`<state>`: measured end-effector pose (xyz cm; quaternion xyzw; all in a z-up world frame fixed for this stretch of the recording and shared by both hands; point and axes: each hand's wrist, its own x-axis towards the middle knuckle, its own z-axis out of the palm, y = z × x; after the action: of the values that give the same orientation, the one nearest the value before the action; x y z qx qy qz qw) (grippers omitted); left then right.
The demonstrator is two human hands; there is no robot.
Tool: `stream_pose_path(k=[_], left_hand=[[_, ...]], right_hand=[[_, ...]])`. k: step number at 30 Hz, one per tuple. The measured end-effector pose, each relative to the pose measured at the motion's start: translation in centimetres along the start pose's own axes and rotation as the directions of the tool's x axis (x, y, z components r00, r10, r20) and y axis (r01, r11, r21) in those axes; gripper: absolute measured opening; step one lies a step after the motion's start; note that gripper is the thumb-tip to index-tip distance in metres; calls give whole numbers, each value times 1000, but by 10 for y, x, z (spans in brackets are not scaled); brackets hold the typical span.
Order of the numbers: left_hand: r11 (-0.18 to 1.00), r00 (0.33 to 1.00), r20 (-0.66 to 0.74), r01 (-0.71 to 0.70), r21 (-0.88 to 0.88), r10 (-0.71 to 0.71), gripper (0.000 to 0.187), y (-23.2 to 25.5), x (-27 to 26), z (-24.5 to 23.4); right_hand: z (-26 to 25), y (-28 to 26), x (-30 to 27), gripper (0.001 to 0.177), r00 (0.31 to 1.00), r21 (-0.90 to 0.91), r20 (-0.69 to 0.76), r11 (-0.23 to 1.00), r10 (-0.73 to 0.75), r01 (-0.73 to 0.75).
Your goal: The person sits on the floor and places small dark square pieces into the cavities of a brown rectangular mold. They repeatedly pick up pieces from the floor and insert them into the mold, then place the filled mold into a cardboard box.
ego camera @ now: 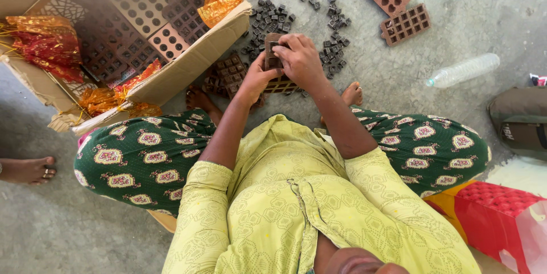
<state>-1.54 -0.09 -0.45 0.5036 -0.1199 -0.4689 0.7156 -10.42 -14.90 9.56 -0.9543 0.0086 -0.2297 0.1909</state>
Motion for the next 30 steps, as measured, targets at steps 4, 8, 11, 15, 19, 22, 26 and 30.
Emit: stream_pose_path(k=[4, 8, 11, 15, 19, 22, 26, 30], left_hand=[[992, 987, -116, 103, -73, -111, 55, -16, 9, -12], [984, 957, -241, 174, 24, -164, 58, -28, 15, -19], [981, 938, -291, 196, 3, -187, 59, -19, 13, -20], [983, 936, -317, 175, 49, -150, 56, -7, 11, -20], [979, 929, -336, 190, 70, -157, 53, -5, 11, -20], [979, 937, -315, 188, 84, -152, 52, 2, 11, -16], [954, 899, -351, 296, 52, -260, 55, 15, 10, -5], [954, 911, -336, 285, 96, -239, 56, 16, 15, -1]], right_hand=[[26, 14, -12, 34, 989, -32, 139, 999, 40, -36], [67, 71, -37, 34, 970, 241, 175, 949, 166, -206], [89, 153, -68, 27, 743, 497, 222, 582, 632, -644], [99, 217, -133, 26, 495, 395, 30, 445, 868, -804], [116, 214, -185, 41, 241, 218, 21, 231, 970, -948], [127, 207, -189, 49, 324, 40, -49, 326, 945, -944], [141, 216, -168, 47, 487, -103, -2, 484, 873, -869], [151, 227, -147, 54, 535, -194, 45, 533, 844, -824]])
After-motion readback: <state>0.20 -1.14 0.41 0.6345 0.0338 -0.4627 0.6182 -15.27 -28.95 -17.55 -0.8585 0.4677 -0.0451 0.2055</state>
